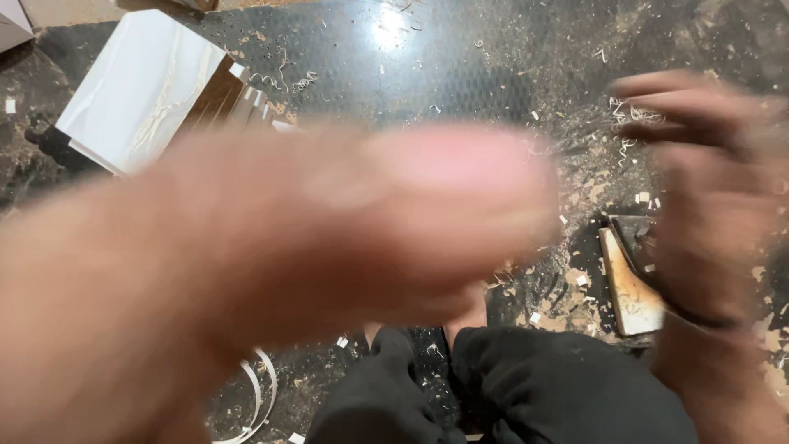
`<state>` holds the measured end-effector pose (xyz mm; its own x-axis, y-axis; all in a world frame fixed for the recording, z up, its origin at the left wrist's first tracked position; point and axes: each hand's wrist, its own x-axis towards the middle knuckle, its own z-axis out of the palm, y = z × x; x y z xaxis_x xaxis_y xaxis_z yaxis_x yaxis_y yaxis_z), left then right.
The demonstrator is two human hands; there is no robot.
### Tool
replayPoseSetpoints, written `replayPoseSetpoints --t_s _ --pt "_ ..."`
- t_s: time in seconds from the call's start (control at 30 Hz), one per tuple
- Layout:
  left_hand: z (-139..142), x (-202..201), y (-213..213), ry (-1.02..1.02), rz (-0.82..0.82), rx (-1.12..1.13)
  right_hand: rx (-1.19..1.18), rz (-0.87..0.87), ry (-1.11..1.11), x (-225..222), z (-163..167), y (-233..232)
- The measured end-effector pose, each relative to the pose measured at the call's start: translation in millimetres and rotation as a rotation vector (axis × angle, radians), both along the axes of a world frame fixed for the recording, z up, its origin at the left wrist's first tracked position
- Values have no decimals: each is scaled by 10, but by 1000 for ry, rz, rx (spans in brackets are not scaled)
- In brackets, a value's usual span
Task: The person sands the edges of white foam board pieces on a workbench using a hand sanding block, rubbing along the edges of each piece. Sanded pieces are stacked with a pile of finished pieces on the bench.
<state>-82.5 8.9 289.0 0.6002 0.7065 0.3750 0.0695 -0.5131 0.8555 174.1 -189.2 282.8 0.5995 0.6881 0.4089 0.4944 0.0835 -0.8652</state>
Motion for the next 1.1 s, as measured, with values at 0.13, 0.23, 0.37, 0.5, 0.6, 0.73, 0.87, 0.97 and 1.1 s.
replayPoseSetpoints --t_s 0.13,0.23,0.37,0.5,0.6,0.73,0.87,0.97,1.1 --pt "-150 52 190 60 67 26 -316 25 -278 -700 -380 88" --pt "-194 126 292 98 111 64 -797 74 -540 -1254 -1568 63" --pt "-283 145 398 171 168 127 -1053 13 -694 -1633 -2884 -279" --pt "-456 145 463 252 215 183 -1078 -40 -737 -1637 -3319 -479" --pt "-709 213 411 363 264 201 -1059 -57 -747 -1577 -3326 -433" --pt "-1280 272 218 558 327 199 -1042 -73 -776 -1556 -3292 -328" --pt "-1901 138 7 808 314 212 -1050 -84 -773 -1587 -3247 -305" --pt "-2392 -112 -497 983 301 238 -1022 -103 -786 -1627 -3201 -313" --pt "-3146 -174 -1073 1170 223 333 -843 -238 -883 -1601 -3220 -252"
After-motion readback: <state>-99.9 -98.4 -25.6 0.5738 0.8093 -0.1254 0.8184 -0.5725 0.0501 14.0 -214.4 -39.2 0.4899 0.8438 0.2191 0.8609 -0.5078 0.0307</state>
